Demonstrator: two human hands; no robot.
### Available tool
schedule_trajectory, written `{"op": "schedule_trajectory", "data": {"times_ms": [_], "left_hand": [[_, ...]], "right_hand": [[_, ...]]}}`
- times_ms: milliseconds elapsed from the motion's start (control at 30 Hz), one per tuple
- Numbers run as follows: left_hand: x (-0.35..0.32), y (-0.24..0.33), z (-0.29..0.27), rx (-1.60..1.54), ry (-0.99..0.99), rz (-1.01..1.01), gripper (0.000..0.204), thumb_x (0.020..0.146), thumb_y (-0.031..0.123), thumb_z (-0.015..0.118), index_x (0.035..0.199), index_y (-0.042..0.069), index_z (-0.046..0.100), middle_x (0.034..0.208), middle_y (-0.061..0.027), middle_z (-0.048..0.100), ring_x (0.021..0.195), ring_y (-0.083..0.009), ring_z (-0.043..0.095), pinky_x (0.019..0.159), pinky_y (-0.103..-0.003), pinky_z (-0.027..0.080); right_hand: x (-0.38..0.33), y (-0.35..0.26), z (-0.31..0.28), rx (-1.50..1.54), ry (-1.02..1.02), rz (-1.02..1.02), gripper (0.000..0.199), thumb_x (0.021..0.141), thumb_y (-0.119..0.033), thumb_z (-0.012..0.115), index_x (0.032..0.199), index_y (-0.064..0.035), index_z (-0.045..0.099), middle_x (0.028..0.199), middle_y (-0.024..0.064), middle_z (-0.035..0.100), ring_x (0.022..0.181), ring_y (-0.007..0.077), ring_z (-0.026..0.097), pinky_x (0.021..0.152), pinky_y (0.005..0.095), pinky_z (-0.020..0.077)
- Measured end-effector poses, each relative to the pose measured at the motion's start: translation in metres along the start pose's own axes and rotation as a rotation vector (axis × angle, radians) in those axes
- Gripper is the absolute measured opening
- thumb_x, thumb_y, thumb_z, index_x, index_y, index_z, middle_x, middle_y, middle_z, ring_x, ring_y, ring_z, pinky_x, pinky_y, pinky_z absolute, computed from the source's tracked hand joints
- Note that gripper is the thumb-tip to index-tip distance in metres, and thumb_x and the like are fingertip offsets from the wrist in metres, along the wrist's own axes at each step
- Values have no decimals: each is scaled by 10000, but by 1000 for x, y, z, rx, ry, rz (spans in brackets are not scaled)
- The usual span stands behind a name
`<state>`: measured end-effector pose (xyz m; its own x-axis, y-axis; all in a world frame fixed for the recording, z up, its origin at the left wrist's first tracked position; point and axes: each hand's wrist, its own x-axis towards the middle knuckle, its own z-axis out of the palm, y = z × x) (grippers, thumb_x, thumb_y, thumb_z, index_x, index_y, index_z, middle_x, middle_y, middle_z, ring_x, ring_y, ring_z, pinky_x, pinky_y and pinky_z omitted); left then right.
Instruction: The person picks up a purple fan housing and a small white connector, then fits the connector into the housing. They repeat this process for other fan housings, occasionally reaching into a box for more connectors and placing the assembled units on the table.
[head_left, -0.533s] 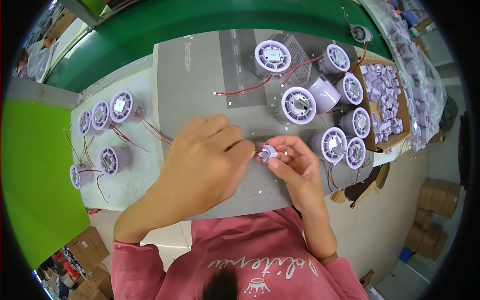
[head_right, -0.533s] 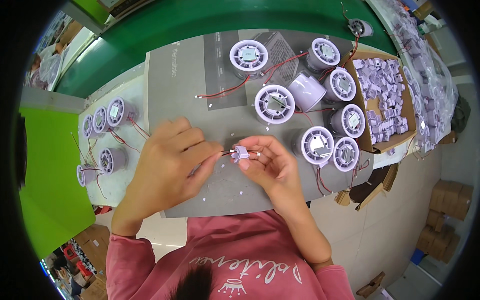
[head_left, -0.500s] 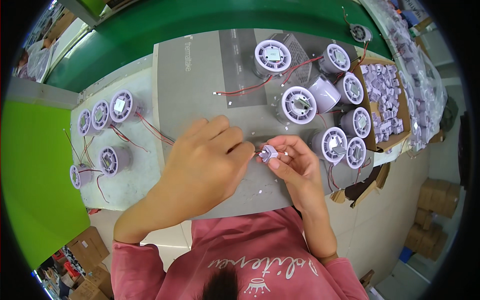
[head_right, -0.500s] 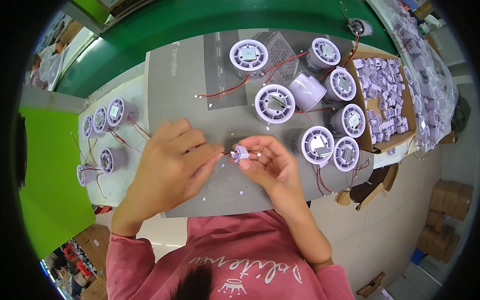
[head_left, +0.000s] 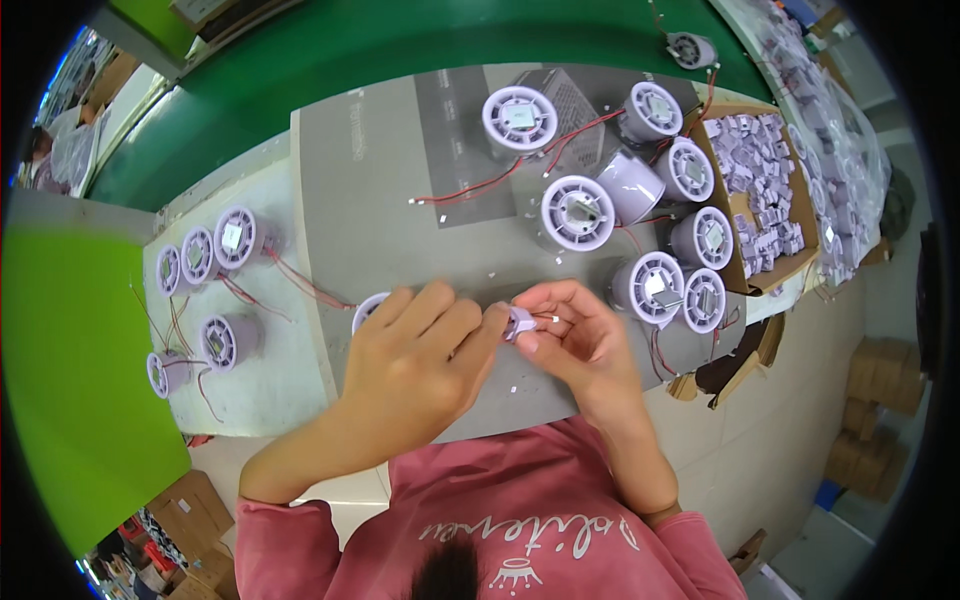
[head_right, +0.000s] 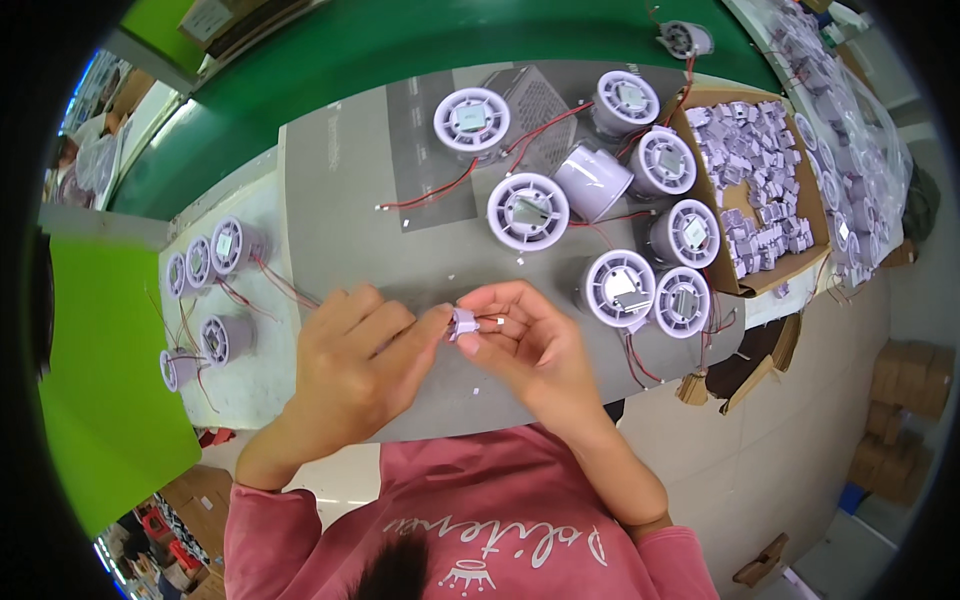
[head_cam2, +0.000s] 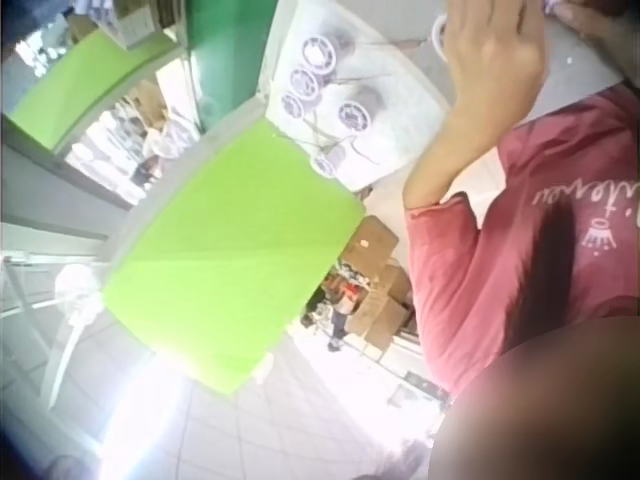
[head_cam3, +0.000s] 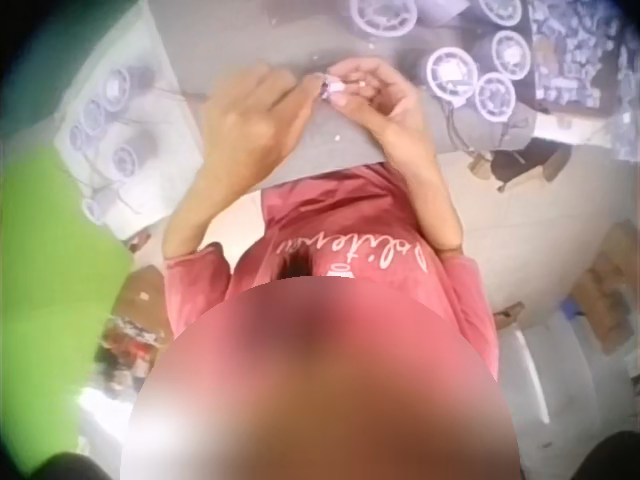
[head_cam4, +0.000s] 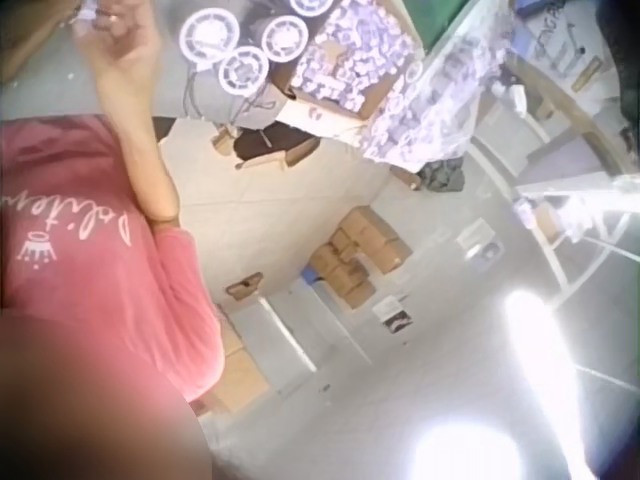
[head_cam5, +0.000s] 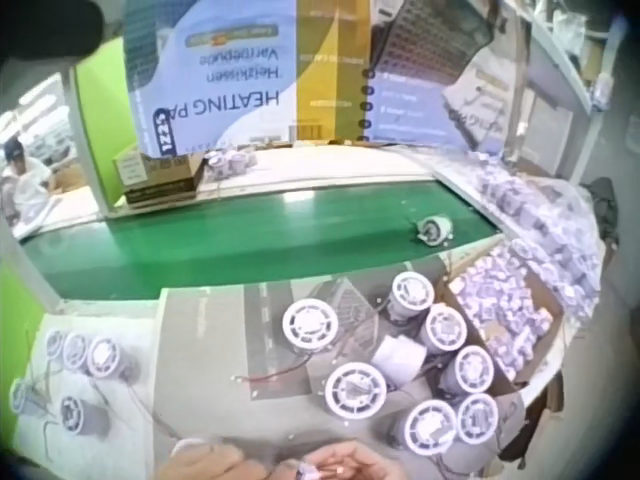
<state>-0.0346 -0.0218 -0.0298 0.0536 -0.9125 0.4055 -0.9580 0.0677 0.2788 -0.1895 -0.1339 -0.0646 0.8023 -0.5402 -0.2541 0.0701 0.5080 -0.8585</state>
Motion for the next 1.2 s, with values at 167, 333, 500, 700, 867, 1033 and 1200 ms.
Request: {"op": "schedule_trajectory", "data": {"times_ms": [167, 333, 500, 700, 867, 1033, 1200], "left_hand": [[5, 10, -16, 35, -265, -229, 561, 805, 167, 701, 1331, 90, 522, 1201, -65, 614, 1152, -248, 540, 1021, -500, 284], [-6, 7, -4, 151, -280, -104, 392, 840, 107, 640, 1228, 62, 601, 1133, -74, 640, 1140, -213, 568, 1111, -585, 169], [-2, 9, 4, 250, -291, 36, 293, 727, 76, 633, 1009, 1, 663, 867, -93, 626, 1017, -244, 615, 1093, -615, 261], [3, 13, 5, 351, -422, 100, 180, 703, 80, 619, 859, 7, 668, 845, -94, 609, 1009, -261, 606, 1098, -617, 268], [2, 14, -3, 329, -261, -106, 201, 688, 99, 619, 852, 2, 683, 886, -101, 608, 1064, -265, 585, 1095, -616, 274], [-7, 11, -2, 292, -340, -109, 296, 678, 125, 669, 942, -9, 677, 1015, -131, 617, 1162, -294, 536, 1095, -606, 263], [-9, 2, -41, 76, -358, -210, 541, 735, 166, 749, 1203, -11, 541, 1256, -168, 550, 1271, -307, 457, 1073, -546, 327]], "right_hand": [[-3, 7, 2, -378, 106, -236, 305, 838, -5, 707, 1124, -11, 600, 1035, 43, 648, 907, 109, 609, 810, 260, 496], [-8, -2, 10, -652, 127, -298, 281, 788, -6, 712, 1050, -50, 618, 966, 97, 635, 870, 248, 602, 761, 327, 484], [-6, 6, 6, -836, 72, -437, 326, 757, 14, 708, 1061, -40, 603, 984, 104, 629, 937, 308, 576, 793, 378, 479], [-3, 8, 12, -1005, 72, -530, 391, 729, 26, 697, 1098, -39, 587, 1001, 105, 622, 969, 311, 561, 846, 404, 444], [1, 12, 20, -1068, 49, -547, 450, 721, 9, 707, 1150, -33, 578, 991, 119, 622, 968, 309, 564, 859, 409, 426], [3, 12, 32, -1114, 39, -550, 484, 699, 10, 728, 1165, -33, 603, 992, 133, 641, 935, 319, 582, 861, 415, 436], [4, 6, 34, -1161, -18, -553, 485, 709, 16, 728, 1173, -25, 593, 993, 111, 659, 928, 292, 587, 871, 406, 430]]}}
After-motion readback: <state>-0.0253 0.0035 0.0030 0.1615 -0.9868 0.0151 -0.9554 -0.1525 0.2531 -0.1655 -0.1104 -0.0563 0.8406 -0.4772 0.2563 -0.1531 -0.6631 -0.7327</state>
